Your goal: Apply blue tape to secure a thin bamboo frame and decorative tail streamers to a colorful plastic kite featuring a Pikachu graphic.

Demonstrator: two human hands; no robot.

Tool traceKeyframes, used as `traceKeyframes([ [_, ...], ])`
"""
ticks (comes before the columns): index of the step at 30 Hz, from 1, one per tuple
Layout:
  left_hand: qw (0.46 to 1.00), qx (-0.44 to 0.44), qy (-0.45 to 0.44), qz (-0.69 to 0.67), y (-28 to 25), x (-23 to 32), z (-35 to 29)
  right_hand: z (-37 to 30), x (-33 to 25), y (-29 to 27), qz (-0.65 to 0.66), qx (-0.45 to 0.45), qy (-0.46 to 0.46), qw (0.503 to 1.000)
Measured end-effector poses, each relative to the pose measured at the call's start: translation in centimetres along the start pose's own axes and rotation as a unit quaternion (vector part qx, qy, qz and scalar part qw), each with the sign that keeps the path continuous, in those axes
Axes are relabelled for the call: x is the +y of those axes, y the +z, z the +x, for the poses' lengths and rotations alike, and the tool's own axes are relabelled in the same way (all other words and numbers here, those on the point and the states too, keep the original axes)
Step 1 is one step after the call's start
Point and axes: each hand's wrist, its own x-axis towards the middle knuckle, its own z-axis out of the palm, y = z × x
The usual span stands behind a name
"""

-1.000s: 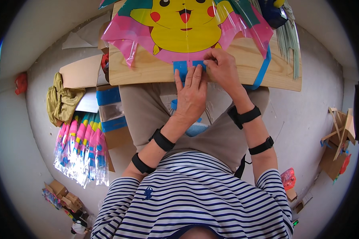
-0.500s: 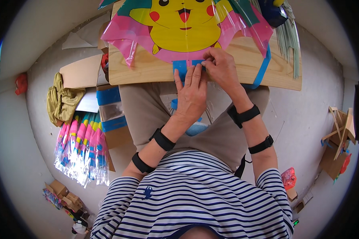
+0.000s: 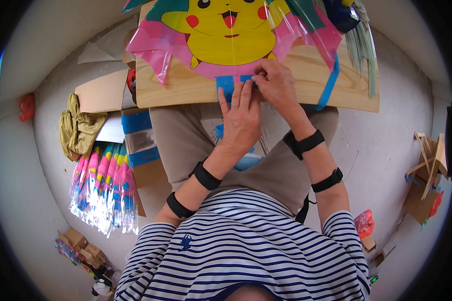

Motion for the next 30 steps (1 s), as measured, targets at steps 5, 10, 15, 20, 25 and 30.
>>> traceKeyframes([
  [5,1.000,0.012,0.005,-0.005,-0.1,-0.3,0.0,0.0,0.4,0.3,0.001,-0.004,-0.002,1.000],
  [10,0.999,0.006,0.019,0.031,-0.1,-0.4,-0.1,0.0,0.5,0.5,-0.006,0.005,-0.012,1.000],
  [15,0.998,-0.027,0.019,0.056,-0.4,0.0,0.2,0.0,0.6,0.1,0.026,0.001,-0.001,1.000],
  [20,0.997,-0.046,0.017,0.066,-1.0,0.4,0.2,2.2,0.3,-7.5,0.046,0.184,-0.062,0.980],
  [25,0.997,-0.043,0.028,0.063,-1.2,0.9,0.5,9.3,10.3,-19.3,-0.067,0.350,0.143,0.923],
  [30,0.996,-0.048,0.018,0.074,-1.4,0.8,0.0,14.0,10.2,-21.6,0.223,0.244,0.271,0.904],
])
